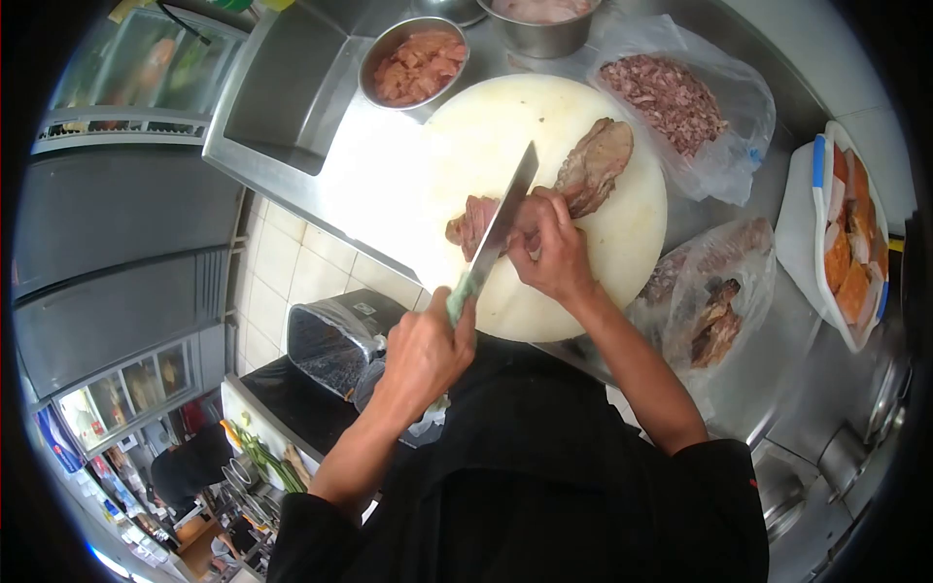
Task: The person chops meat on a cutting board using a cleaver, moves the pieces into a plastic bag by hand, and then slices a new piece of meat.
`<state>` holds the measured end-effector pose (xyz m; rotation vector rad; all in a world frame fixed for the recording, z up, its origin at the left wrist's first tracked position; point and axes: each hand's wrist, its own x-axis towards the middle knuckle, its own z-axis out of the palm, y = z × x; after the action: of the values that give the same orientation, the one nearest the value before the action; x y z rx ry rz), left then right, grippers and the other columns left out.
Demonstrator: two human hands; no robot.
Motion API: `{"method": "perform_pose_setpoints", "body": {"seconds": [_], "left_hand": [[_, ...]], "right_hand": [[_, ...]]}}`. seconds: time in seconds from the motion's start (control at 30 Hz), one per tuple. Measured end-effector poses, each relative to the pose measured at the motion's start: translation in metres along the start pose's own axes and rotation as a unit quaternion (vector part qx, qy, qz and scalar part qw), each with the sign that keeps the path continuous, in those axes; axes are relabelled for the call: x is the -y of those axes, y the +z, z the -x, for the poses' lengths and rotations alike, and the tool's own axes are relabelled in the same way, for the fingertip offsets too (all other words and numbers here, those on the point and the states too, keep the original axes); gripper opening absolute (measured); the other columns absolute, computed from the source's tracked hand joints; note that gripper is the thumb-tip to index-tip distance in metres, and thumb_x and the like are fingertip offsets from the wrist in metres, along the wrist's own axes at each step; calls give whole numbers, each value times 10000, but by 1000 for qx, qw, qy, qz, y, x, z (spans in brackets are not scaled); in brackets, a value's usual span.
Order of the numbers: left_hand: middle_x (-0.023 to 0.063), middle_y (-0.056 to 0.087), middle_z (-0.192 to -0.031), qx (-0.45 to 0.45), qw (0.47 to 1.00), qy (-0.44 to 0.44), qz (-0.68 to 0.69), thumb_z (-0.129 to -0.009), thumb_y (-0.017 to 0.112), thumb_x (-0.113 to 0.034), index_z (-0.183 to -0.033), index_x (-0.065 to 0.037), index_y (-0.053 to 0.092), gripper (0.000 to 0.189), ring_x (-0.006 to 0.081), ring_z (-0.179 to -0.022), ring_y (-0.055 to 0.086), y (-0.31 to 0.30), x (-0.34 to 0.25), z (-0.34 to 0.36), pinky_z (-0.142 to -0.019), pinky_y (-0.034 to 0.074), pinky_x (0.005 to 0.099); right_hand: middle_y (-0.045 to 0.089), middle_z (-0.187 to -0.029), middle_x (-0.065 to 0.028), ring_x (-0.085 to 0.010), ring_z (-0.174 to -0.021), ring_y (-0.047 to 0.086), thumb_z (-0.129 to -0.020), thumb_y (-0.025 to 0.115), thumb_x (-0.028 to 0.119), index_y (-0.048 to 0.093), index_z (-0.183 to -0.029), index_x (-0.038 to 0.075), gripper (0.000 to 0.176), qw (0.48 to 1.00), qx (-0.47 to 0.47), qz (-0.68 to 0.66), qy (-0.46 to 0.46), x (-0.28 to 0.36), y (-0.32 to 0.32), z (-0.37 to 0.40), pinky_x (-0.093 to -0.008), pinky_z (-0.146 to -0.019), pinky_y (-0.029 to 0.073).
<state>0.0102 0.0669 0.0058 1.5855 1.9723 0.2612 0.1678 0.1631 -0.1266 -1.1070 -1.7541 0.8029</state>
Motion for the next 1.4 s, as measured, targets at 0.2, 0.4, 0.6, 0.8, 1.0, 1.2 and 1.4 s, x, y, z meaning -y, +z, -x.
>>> {"method": "perform_pose_setpoints", "body": {"seconds": [0.2, 0.4, 0.6, 0.8, 1.0, 1.2, 1.4], "left_hand": [[319, 603, -685, -10, 1000, 18, 3, -949, 603, -174, -1008, 54, 631, 237, 524, -692, 610, 12, -9, -53, -645, 497, 574], [324, 609, -683, 29, 999, -22, -23, -957, 598, -172, -974, 59, 628, 233, 519, -696, 621, 8, 10, 4, -657, 500, 579], [330, 630, -724, -86, 995, 50, 31, -968, 582, -217, -1038, 47, 638, 278, 517, -737, 633, 46, -4, -71, -678, 508, 562], [336, 649, -762, -79, 993, 40, 81, -957, 609, -276, -928, 85, 670, 368, 508, -771, 655, 41, -10, -118, -713, 528, 519], [337, 672, -827, -60, 996, 35, 51, -968, 578, -311, -969, 87, 666, 408, 504, -833, 669, 42, -10, -111, -785, 534, 531], [360, 668, -858, -61, 997, 21, 52, -964, 575, -307, -987, 85, 668, 403, 517, -871, 665, 42, -24, -123, -824, 532, 535], [362, 656, -830, -91, 992, 52, 65, -974, 578, -300, -989, 94, 671, 405, 503, -850, 677, 22, -33, -150, -781, 533, 521]], "right_hand": [[586, -1115, -143, -297, -866, 685, -809, 658, 58, 561, -1054, 19, 266, 999, 15, 17, -26, -4, 2, -2, -388, -678, 589], [593, -1083, -138, -300, -855, 682, -792, 647, 38, 558, -1027, 23, 252, 1000, 15, 25, -4, 1, 0, -2, -382, -696, 593], [603, -1092, -157, -357, -913, 663, -805, 633, 38, 556, -1041, 36, 248, 1000, 8, 3, -6, -6, 3, -3, -416, -718, 579], [609, -1100, -180, -398, -923, 653, -855, 585, -13, 562, -1080, 35, 231, 999, 23, 11, -46, 0, -7, -7, -433, -725, 563], [496, -1343, -169, -403, -1227, 503, -808, 720, 172, 613, -1117, 95, 335, 951, 4, 304, 55, 44, -24, -17, -533, -912, 485], [409, -1374, -178, -425, -1358, 304, -802, 744, 294, 644, -1136, 124, 388, 966, 15, 241, -97, -22, -22, -6, -680, -1042, 261], [414, -1296, -125, -362, -1372, 284, -863, 719, 368, 656, -1121, 160, 337, 961, 40, 261, -82, -25, -25, -3, -657, -1064, 238]]}}
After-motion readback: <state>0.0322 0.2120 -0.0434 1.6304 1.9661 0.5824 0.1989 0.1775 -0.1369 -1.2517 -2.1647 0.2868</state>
